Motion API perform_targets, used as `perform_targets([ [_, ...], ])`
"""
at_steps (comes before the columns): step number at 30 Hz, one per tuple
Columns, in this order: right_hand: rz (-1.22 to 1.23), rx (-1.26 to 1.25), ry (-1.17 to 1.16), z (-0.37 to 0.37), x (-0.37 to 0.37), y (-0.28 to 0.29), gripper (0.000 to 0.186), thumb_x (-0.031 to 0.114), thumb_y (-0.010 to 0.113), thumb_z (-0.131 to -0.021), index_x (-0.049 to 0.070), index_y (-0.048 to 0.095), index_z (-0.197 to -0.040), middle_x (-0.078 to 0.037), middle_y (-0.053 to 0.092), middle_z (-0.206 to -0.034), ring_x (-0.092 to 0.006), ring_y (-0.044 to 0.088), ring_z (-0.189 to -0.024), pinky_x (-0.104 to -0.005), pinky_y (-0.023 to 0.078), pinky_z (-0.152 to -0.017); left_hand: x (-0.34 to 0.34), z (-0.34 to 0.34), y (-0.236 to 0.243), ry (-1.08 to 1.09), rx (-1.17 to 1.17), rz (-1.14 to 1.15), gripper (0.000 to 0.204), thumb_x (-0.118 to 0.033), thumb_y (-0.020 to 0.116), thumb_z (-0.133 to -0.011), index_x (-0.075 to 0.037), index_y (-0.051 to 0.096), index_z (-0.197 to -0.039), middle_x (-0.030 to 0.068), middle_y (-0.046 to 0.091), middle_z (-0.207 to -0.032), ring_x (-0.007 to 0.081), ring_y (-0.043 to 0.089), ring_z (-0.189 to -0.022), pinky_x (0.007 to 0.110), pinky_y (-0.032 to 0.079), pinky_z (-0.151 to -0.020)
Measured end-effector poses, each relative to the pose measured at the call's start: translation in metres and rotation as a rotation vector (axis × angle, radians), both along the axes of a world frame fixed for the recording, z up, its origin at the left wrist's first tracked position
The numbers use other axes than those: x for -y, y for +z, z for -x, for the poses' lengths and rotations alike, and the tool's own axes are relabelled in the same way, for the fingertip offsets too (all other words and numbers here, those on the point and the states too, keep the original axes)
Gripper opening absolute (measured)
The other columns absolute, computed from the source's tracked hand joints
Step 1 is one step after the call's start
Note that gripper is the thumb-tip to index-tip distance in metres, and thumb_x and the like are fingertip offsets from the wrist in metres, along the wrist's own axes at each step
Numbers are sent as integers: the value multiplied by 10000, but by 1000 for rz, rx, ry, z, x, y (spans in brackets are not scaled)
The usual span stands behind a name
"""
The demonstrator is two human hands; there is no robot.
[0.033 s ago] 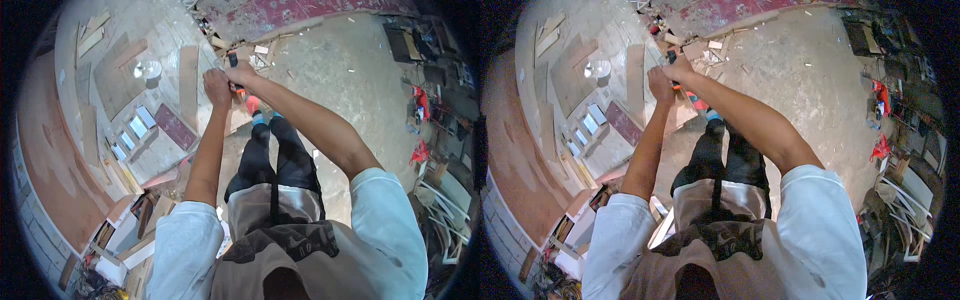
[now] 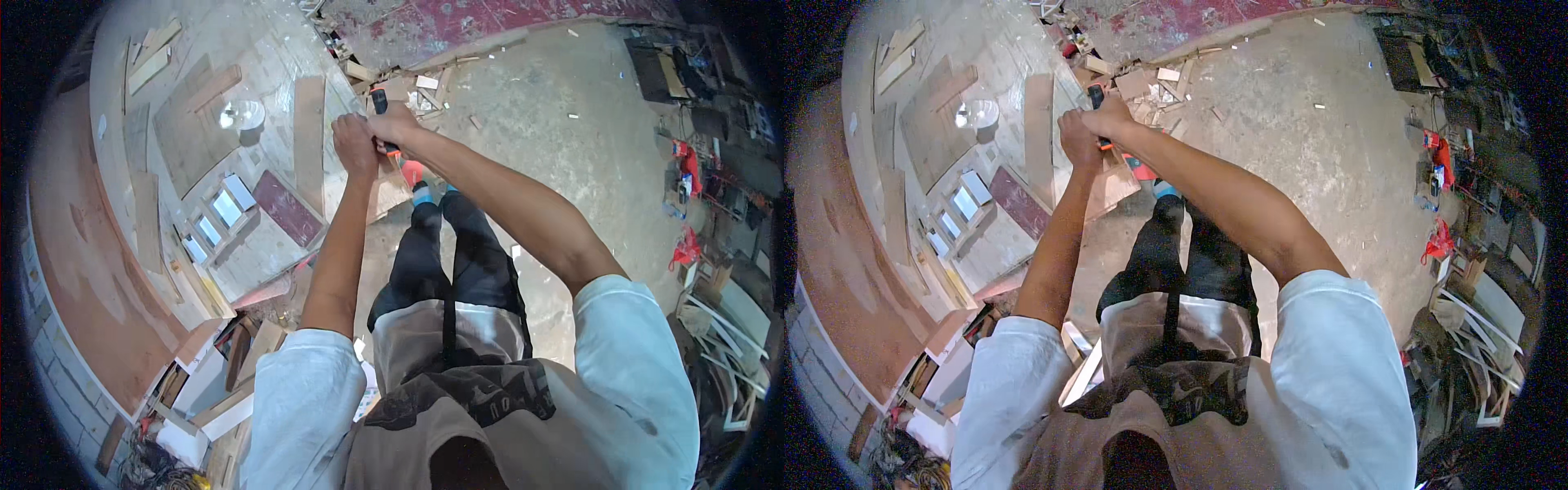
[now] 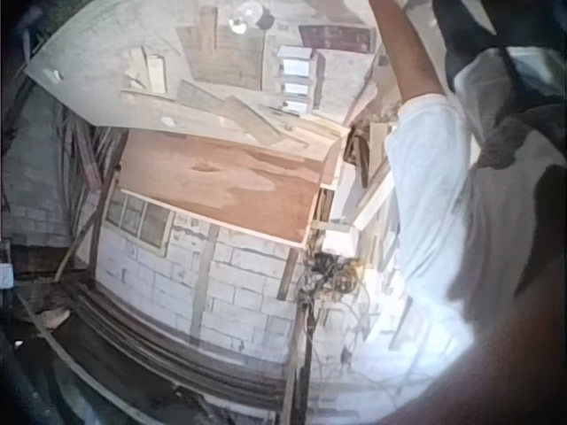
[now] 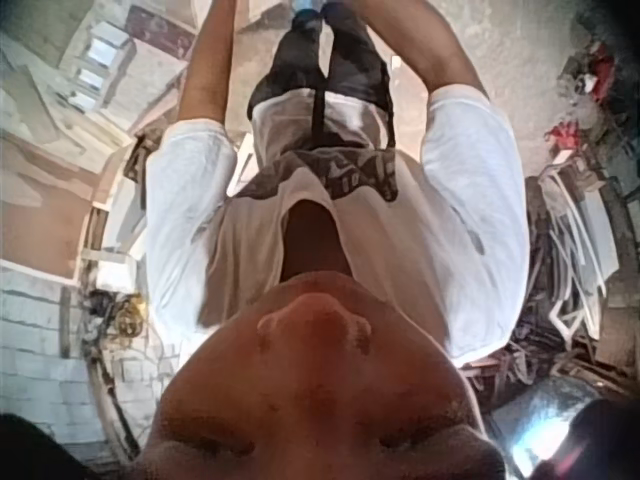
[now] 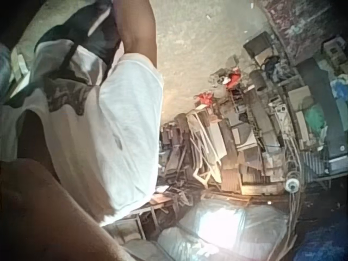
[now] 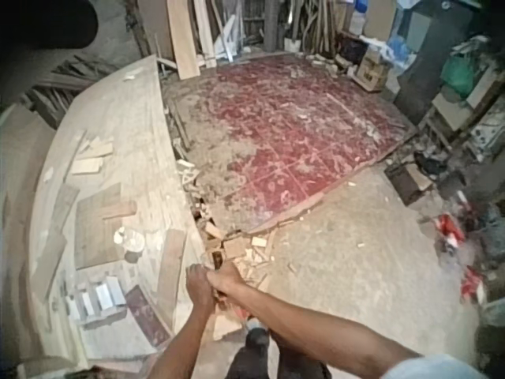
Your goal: Sawing a small piece of wood with a handsaw.
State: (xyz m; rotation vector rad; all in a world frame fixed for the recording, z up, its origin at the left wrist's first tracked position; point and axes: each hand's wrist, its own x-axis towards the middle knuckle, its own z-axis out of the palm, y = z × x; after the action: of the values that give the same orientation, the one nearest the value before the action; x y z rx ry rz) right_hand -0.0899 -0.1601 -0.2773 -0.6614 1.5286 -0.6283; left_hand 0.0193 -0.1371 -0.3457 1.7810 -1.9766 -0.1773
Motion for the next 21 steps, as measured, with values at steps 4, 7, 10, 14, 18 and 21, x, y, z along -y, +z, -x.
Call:
perform_targets([
  [4,109,-93,63,-18,-15,3,236,134,583,-844,8,554,-646,-88,553,-563,-159,520,-437,-319,407,-394,-1,-12,-3,-16,40,-31,72,-102,516,-865,-32,528,-873,130,531,-862,307,513,-884,423,432,-762],
  [7,100,-90,65,-5,-4,8,240,134,571,-857,-1,548,-661,-83,541,-563,-156,510,-442,-321,406,-394,0,4,-6,-58,29,-34,71,-87,522,-830,-47,518,-889,118,519,-878,296,509,-893,399,431,-761],
  [10,-1,-13,82,13,-1,32,223,119,558,-857,-3,540,-671,-85,531,-571,-159,501,-447,-321,402,-395,-4,14,-20,-68,-241,-76,138,-145,563,-798,-60,504,-889,102,509,-889,281,505,-897,388,423,-774],
  [14,-14,194,127,-13,-6,121,209,96,542,-850,-2,518,-666,-86,508,-562,-158,491,-451,-319,393,-395,-4,-45,-63,82,-843,-146,159,-177,569,-805,-57,501,-886,108,505,-884,287,501,-903,394,417,-785],
  [18,-40,229,43,12,-20,121,146,78,532,-839,9,515,-711,-85,514,-583,-159,489,-457,-324,386,-396,-11,-8,-31,-82,-327,-73,114,-156,533,-848,-51,500,-881,119,509,-887,295,503,-899,402,422,-780],
  [21,143,-15,-33,-1,-30,41,124,66,534,-827,20,522,-712,-80,518,-583,-154,496,-462,-326,385,-394,-13,1,-11,-40,-26,-61,97,-142,519,-868,-46,503,-877,126,517,-898,296,508,-896,403,426,-776],
])
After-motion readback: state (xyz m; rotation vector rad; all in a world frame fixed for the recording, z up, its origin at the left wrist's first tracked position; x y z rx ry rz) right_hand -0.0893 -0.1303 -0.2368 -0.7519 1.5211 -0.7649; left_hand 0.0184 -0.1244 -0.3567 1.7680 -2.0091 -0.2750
